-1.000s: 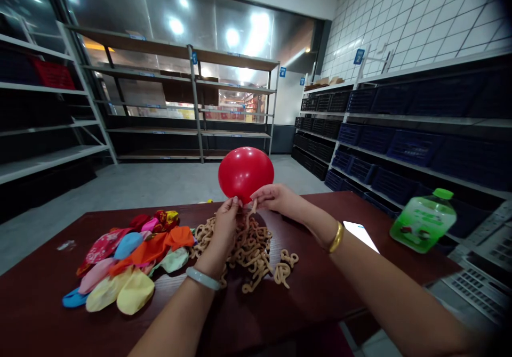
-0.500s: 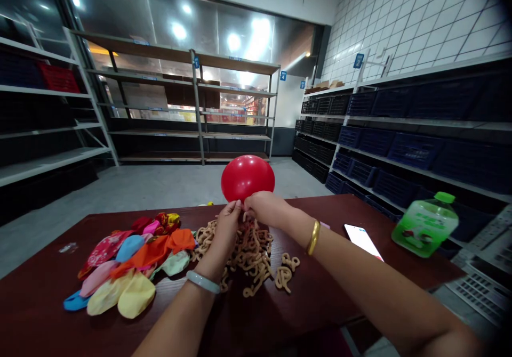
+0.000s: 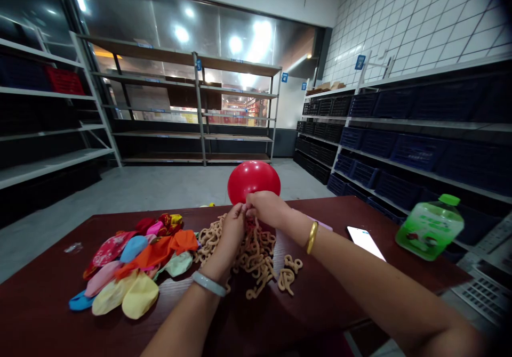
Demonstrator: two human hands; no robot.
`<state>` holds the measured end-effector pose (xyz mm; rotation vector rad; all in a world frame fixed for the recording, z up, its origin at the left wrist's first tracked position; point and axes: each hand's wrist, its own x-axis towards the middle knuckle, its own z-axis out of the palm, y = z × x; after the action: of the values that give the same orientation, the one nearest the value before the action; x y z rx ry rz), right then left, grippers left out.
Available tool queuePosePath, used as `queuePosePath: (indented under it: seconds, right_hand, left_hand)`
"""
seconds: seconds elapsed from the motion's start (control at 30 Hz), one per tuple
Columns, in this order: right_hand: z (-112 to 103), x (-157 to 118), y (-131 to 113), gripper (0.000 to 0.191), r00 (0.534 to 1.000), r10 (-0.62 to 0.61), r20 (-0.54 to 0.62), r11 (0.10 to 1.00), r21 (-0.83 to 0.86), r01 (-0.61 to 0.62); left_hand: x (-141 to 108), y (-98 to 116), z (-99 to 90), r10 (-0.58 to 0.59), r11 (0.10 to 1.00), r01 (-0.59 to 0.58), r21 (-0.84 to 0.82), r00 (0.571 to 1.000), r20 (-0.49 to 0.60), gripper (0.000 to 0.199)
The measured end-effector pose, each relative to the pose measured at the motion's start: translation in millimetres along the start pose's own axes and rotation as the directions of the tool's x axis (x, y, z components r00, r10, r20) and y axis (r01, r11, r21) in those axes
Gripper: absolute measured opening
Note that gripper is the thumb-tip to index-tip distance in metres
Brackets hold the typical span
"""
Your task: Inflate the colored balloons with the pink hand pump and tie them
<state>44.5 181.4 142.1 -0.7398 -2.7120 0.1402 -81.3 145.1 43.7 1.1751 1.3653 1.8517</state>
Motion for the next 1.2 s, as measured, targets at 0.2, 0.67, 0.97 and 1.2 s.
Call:
queuePosePath:
  seconds: [0.2, 0.67, 0.97, 1.2]
  right_hand:
    - [-22.7, 22.0, 4.7, 0.018, 0.998, 0.027, 0.059, 0.919, 0.391, -0.048]
    - [-30.3, 50.9, -18.8, 0.03, 0.999, -0.039, 0.035, 0.524, 0.852, -0.01]
    - [-27.6, 89.0, -39.6, 0.011, 0.995, 0.003, -0.097, 0.74, 0.669, 0.063]
    - [-21.8, 3.2, -25.1, 0.026, 0.951, -0.131, -0.28, 0.606, 0.736, 0.3]
  left_hand:
    - [-5.0, 2.9, -0.5, -0.065, 0.988, 0.071, -0.14, 0.997, 0.046, 0.029]
    - [-10.2, 20.5, 2.4, -0.205, 0.858, 0.275, -0.434, 0.958, 0.203, 0.036]
    - [-11.0, 28.5, -2.9, -0.199, 0.813, 0.287, -0.506, 0.955, 0.221, 0.033]
    - [-8.7, 40.3, -6.0, -0.267, 0.783, 0.302, -0.543, 0.953, 0.145, 0.037]
